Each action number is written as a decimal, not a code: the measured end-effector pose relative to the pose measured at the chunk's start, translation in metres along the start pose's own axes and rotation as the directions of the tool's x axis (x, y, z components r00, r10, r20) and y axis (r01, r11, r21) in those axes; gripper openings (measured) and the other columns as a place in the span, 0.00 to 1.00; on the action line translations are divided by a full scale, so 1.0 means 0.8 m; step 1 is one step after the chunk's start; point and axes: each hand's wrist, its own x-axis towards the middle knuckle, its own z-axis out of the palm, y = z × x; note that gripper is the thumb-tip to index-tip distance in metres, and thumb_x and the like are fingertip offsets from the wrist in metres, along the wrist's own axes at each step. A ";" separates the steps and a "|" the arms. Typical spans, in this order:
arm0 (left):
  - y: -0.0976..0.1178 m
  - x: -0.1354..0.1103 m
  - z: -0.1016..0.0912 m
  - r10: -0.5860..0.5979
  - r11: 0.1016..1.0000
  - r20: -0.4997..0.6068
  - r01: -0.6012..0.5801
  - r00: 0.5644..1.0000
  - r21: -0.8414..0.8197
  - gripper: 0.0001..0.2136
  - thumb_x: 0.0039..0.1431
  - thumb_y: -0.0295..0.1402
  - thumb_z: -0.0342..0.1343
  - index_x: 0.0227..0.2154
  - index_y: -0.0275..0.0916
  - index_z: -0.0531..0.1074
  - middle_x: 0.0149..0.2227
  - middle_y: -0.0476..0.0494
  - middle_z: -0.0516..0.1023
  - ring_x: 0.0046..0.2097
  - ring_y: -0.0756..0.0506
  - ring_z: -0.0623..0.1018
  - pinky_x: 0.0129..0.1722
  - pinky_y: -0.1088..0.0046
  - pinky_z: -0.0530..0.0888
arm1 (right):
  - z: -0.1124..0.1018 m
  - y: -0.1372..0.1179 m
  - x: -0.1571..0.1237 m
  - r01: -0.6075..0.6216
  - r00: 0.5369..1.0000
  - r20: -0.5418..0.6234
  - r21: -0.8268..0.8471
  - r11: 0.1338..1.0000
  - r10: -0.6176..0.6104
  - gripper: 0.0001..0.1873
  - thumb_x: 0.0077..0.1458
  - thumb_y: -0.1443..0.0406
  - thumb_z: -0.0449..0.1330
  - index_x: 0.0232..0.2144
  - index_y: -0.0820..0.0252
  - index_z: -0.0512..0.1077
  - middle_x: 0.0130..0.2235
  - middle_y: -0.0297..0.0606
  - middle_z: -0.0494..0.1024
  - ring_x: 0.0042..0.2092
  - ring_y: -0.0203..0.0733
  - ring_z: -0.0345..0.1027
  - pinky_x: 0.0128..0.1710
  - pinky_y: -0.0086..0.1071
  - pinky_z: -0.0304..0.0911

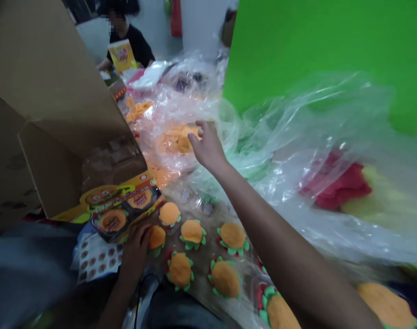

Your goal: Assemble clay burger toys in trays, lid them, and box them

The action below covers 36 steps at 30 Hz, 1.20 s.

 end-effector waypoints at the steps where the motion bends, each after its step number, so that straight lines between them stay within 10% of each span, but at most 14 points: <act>1: 0.000 -0.002 -0.001 -0.025 1.000 0.007 0.025 1.000 -0.008 0.10 0.61 0.31 0.45 0.37 0.42 0.73 0.39 0.45 0.76 0.44 0.46 0.76 0.48 0.64 0.74 | 0.002 0.003 -0.015 0.015 1.000 0.024 -0.012 1.000 -0.015 0.19 0.53 0.67 0.58 0.48 0.63 0.66 0.54 0.51 0.68 0.48 0.49 0.69 0.50 0.48 0.63; 8: -0.006 -0.019 -0.007 -0.107 0.992 0.016 0.108 0.994 -0.069 0.10 0.62 0.29 0.46 0.38 0.39 0.73 0.38 0.44 0.74 0.43 0.47 0.75 0.48 0.67 0.72 | -0.009 0.028 -0.148 0.126 0.955 0.281 -0.082 0.989 -0.098 0.09 0.57 0.63 0.55 0.39 0.58 0.71 0.39 0.41 0.78 0.37 0.44 0.73 0.40 0.41 0.69; 15: -0.018 -0.040 -0.013 -0.056 0.996 0.007 0.056 0.998 -0.067 0.10 0.62 0.32 0.47 0.41 0.40 0.73 0.42 0.43 0.74 0.47 0.45 0.73 0.52 0.63 0.69 | 0.052 0.059 -0.263 0.668 0.640 0.591 -0.112 0.736 -0.491 0.10 0.59 0.69 0.53 0.40 0.61 0.74 0.44 0.44 0.78 0.46 0.46 0.71 0.47 0.41 0.68; 24: -0.005 -0.054 -0.008 -0.123 0.961 -0.009 0.121 0.992 0.248 0.15 0.63 0.35 0.45 0.46 0.34 0.70 0.44 0.34 0.72 0.47 0.39 0.70 0.48 0.55 0.68 | 0.057 0.070 -0.295 0.708 0.639 0.559 -0.161 0.687 -0.527 0.10 0.58 0.70 0.55 0.40 0.62 0.75 0.40 0.42 0.79 0.44 0.45 0.68 0.52 0.45 0.63; 36: 0.005 -0.030 -0.017 -0.291 0.955 0.050 0.293 0.955 -0.042 0.05 0.57 0.35 0.51 0.33 0.39 0.67 0.33 0.44 0.73 0.39 0.43 0.74 0.41 0.63 0.71 | 0.068 0.073 -0.302 0.715 0.628 0.560 -0.141 0.685 -0.541 0.13 0.57 0.71 0.54 0.42 0.61 0.75 0.44 0.42 0.79 0.47 0.46 0.66 0.52 0.48 0.63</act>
